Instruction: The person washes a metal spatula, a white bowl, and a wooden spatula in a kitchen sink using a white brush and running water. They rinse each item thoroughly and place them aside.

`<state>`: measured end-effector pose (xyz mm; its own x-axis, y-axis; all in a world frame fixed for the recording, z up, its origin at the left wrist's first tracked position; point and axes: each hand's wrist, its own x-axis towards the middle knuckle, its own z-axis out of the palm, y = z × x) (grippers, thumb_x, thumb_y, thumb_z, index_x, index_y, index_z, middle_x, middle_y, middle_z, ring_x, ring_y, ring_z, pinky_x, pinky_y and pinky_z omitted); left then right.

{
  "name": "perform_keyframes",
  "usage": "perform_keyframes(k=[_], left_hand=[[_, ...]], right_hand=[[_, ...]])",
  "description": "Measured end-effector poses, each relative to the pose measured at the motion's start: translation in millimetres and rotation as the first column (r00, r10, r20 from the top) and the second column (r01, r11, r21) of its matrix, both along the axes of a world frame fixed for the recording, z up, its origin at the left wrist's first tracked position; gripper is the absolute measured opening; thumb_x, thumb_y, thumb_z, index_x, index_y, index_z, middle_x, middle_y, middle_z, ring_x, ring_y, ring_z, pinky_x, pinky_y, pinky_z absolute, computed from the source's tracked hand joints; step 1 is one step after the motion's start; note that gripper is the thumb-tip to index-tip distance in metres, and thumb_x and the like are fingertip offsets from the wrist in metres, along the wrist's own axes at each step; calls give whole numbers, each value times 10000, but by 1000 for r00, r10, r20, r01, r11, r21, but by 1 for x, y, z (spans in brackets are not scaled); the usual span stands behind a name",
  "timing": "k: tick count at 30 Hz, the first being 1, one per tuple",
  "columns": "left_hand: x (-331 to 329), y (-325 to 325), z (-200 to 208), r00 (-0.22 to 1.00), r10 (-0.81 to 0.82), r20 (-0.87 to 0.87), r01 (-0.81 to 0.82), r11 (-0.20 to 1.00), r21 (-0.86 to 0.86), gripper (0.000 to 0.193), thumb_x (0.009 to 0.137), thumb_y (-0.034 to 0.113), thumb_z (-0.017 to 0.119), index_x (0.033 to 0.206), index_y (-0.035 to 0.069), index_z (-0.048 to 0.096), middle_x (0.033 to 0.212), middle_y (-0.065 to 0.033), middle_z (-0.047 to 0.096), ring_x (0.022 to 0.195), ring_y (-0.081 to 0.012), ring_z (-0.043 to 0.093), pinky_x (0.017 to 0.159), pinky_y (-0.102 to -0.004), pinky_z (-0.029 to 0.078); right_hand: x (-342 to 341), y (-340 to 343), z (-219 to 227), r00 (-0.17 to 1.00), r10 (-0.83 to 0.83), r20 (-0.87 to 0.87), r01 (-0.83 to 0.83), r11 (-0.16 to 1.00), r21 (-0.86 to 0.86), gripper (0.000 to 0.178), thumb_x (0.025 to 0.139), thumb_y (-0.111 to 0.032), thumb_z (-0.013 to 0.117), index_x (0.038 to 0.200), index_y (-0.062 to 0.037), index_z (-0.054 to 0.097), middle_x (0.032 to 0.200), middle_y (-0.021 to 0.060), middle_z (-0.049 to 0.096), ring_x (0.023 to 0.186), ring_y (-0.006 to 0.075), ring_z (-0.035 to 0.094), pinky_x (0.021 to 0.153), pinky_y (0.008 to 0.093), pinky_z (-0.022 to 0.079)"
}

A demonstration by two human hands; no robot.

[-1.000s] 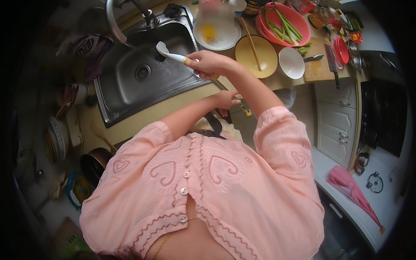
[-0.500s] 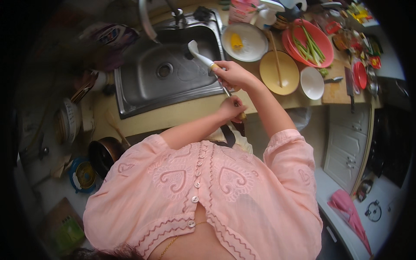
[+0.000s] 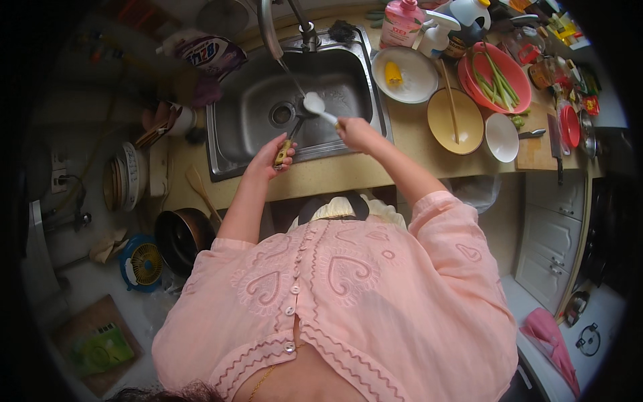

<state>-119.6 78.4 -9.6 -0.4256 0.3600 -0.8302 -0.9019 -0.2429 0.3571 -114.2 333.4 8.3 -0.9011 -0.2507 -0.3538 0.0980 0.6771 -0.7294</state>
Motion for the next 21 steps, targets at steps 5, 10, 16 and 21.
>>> perform_keyframes(k=[5, 10, 16, 21], left_hand=[[9, -7, 1, 931, -246, -271, 160, 940, -302, 223, 907, 246, 473, 892, 25, 497, 594, -15, 483, 426, -81, 427, 355, -206, 329], [8, -14, 15, 889, -376, -263, 262, 886, -382, 198, 901, 223, 491, 888, 26, 513, 589, 1, 476, 420, -56, 406, 360, -197, 304], [-1, -16, 21, 769, -557, -314, 369, 788, -493, 180, 885, 209, 506, 857, 31, 504, 589, 1, 468, 408, -46, 387, 353, -205, 289], [-13, -16, 23, 760, -572, -308, 374, 773, -513, 184, 869, 213, 510, 811, 40, 497, 576, 4, 470, 405, -56, 403, 355, -218, 297]], right_hand=[[-15, -26, -68, 993, 10, -120, 16, 976, 216, 223, 851, -142, 426, 1002, -13, 529, 854, 223, 610, 791, 373, 593, 676, 446, 479], [-24, -25, -58, 989, 122, -80, -95, 954, 284, 239, 862, -138, 396, 1002, 0, 533, 883, 210, 613, 833, 380, 588, 707, 454, 471], [-36, -14, -63, 999, -38, -30, 46, 945, 323, 262, 894, -176, 377, 1013, -13, 544, 922, 177, 621, 855, 347, 597, 716, 440, 477], [-27, -17, -67, 997, -46, -62, 58, 976, 210, 255, 866, -184, 411, 1030, -36, 538, 893, 193, 613, 852, 365, 585, 717, 441, 467]])
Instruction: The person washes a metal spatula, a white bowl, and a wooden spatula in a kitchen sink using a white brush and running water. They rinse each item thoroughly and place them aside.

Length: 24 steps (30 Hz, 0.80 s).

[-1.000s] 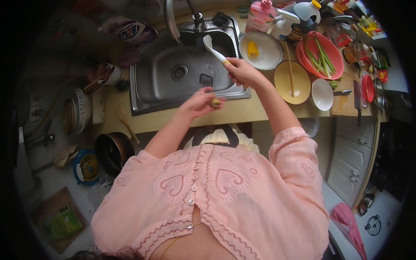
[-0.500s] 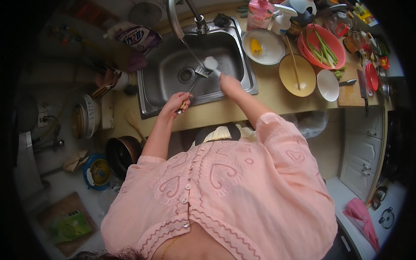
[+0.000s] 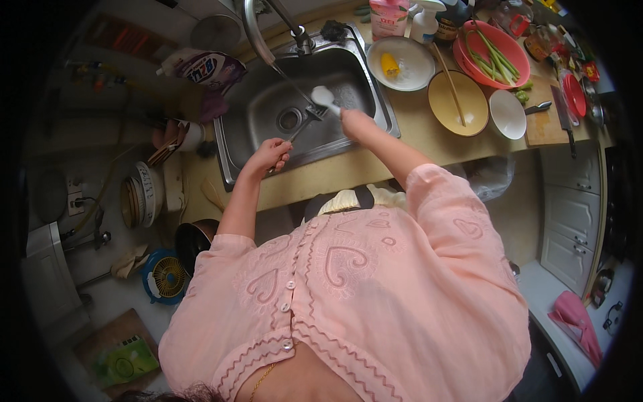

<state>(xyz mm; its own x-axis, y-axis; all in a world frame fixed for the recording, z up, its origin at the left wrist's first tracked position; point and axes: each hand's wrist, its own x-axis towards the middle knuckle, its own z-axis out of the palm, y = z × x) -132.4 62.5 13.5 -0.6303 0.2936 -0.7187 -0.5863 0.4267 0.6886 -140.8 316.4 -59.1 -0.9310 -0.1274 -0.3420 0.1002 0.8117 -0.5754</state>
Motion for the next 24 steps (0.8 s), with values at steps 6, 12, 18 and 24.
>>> perform_keyframes(k=[6, 12, 18, 24], left_hand=[[-34, 14, 1, 999, -40, -1, 40, 994, -105, 240, 888, 261, 471, 793, 43, 499, 567, 8, 473, 407, -65, 416, 366, -229, 323], [-97, 39, 6, 956, -284, 78, 294, 927, -232, 368, 940, 303, 350, 747, 33, 511, 553, -10, 478, 414, -97, 420, 385, -266, 360], [-149, 84, 14, 835, -536, 126, 548, 788, -281, 310, 924, 229, 391, 855, -17, 565, 710, -77, 611, 504, -124, 537, 482, -269, 478], [-174, 102, 19, 640, -753, 152, 726, 527, -441, 259, 882, 182, 432, 855, -35, 572, 803, -114, 646, 598, -144, 596, 494, -241, 474]], right_hand=[[37, -4, 83, 980, -1, 201, 63, 952, -301, 314, 867, -188, 432, 1137, -39, 493, 747, 185, 601, 486, 283, 581, 408, 387, 463], [49, -2, 85, 941, -155, 300, 276, 865, -419, 387, 884, -257, 430, 1249, -131, 445, 558, 72, 492, 384, 167, 471, 342, 314, 383], [49, 11, 59, 883, -331, 333, 455, 777, -435, 441, 879, -271, 442, 1308, -179, 402, 527, 29, 451, 373, 130, 440, 333, 289, 361], [50, 7, 68, 909, -325, 261, 415, 756, -506, 448, 866, -229, 444, 1297, -119, 397, 566, 92, 527, 397, 181, 507, 354, 335, 414]])
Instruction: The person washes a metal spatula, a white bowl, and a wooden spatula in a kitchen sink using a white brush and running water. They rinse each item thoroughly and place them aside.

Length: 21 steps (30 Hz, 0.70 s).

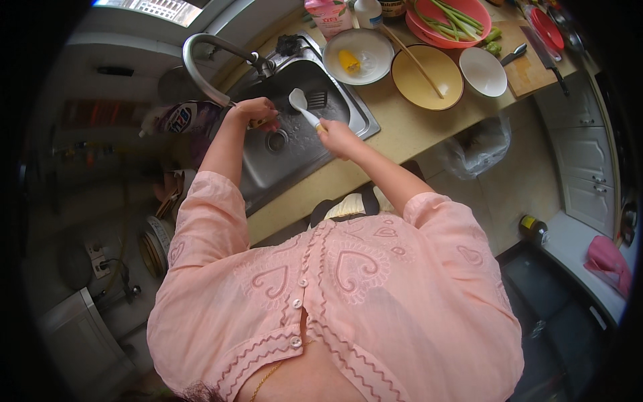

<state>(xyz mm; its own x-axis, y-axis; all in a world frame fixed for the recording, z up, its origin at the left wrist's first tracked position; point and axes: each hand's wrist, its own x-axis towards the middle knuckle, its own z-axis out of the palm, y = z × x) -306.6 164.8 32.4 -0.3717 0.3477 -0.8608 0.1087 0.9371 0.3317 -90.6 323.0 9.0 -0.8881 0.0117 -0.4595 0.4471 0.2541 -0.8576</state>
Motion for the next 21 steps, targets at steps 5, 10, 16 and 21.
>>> perform_keyframes(k=[5, 10, 16, 21], left_hand=[[-16, -11, -4, 998, 59, -26, -61, 995, -81, 245, 857, 220, 463, 752, 23, 564, 612, -29, 557, 438, -90, 477, 332, -199, 295], [9, -3, 36, 986, 144, -79, -145, 989, -12, 313, 893, 285, 446, 725, 39, 545, 563, -11, 508, 382, -67, 415, 302, -203, 252], [23, -6, 51, 969, 246, -12, -244, 965, 95, 370, 911, 285, 420, 698, 13, 554, 594, -50, 556, 403, -87, 427, 345, -252, 322], [11, -14, 27, 978, 202, -49, -199, 978, 65, 362, 916, 296, 408, 751, 16, 567, 592, -46, 559, 397, -96, 441, 342, -248, 340]], right_hand=[[-4, -9, 2, 995, -28, -98, 30, 999, 21, 442, 849, -197, 459, 1261, -43, 419, 655, 169, 591, 464, 251, 575, 424, 366, 472], [0, -4, 12, 991, 7, -135, 4, 996, 84, 449, 845, -197, 466, 1254, -17, 416, 707, 205, 603, 497, 281, 586, 460, 376, 477], [0, 1, 2, 999, -37, -38, 40, 995, 87, 457, 871, -233, 443, 1306, -112, 377, 603, 111, 543, 395, 200, 514, 368, 332, 441], [5, 1, 19, 999, 32, -9, -31, 995, 97, 473, 866, -222, 441, 1312, -85, 362, 635, 146, 573, 397, 225, 531, 369, 337, 453]])
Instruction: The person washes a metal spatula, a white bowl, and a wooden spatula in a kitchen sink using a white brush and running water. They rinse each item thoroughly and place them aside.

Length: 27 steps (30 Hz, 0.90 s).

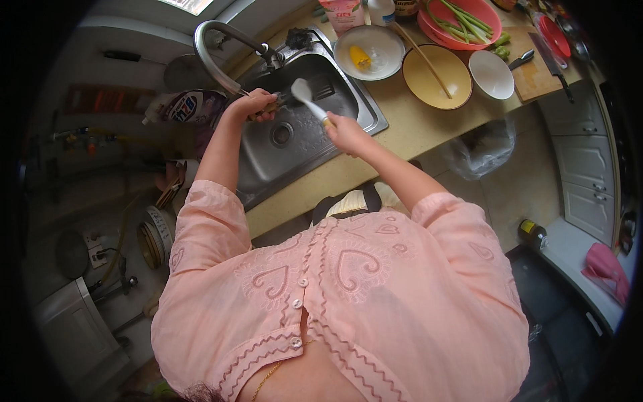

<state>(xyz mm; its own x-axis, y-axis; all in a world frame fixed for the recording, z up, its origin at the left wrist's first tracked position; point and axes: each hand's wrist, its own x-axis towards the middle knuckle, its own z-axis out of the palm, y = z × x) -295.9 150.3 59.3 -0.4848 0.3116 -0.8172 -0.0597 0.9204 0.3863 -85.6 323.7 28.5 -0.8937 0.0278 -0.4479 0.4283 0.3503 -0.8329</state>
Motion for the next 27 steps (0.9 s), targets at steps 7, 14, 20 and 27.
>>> perform_keyframes(k=[7, 14, 20, 27], left_hand=[[4, 1, 4, 982, -151, -113, 145, 988, -61, 326, 893, 250, 399, 742, 17, 570, 555, -44, 551, 401, -114, 480, 353, -272, 361], [19, -21, 4, 969, -160, -190, 164, 986, 4, 348, 900, 247, 388, 723, 13, 575, 552, -43, 553, 384, -115, 462, 346, -272, 347], [48, -48, 13, 995, 92, -24, -87, 980, 178, 347, 914, 280, 408, 759, 14, 567, 580, -38, 562, 395, -88, 446, 357, -243, 343], [77, -99, -16, 969, 236, 76, -248, 928, 278, 360, 919, 278, 418, 718, 12, 554, 576, -39, 558, 405, -82, 438, 375, -228, 351]], right_hand=[[6, -6, 0, 994, -19, -111, 18, 1000, -7, 448, 859, -209, 451, 1280, -65, 394, 671, 185, 590, 422, 257, 558, 378, 363, 460], [4, -14, 4, 991, 48, -122, -45, 999, 27, 455, 873, -234, 446, 1306, -114, 376, 581, 109, 542, 377, 196, 513, 353, 322, 441], [-13, -8, -47, 980, 94, -176, -39, 955, 296, 421, 840, -178, 458, 1209, 22, 423, 812, 216, 615, 649, 348, 613, 579, 433, 496], [-16, -4, -62, 952, 285, -113, -196, 849, 491, 361, 848, -157, 423, 1162, 19, 456, 835, 215, 610, 791, 366, 597, 667, 464, 473]])
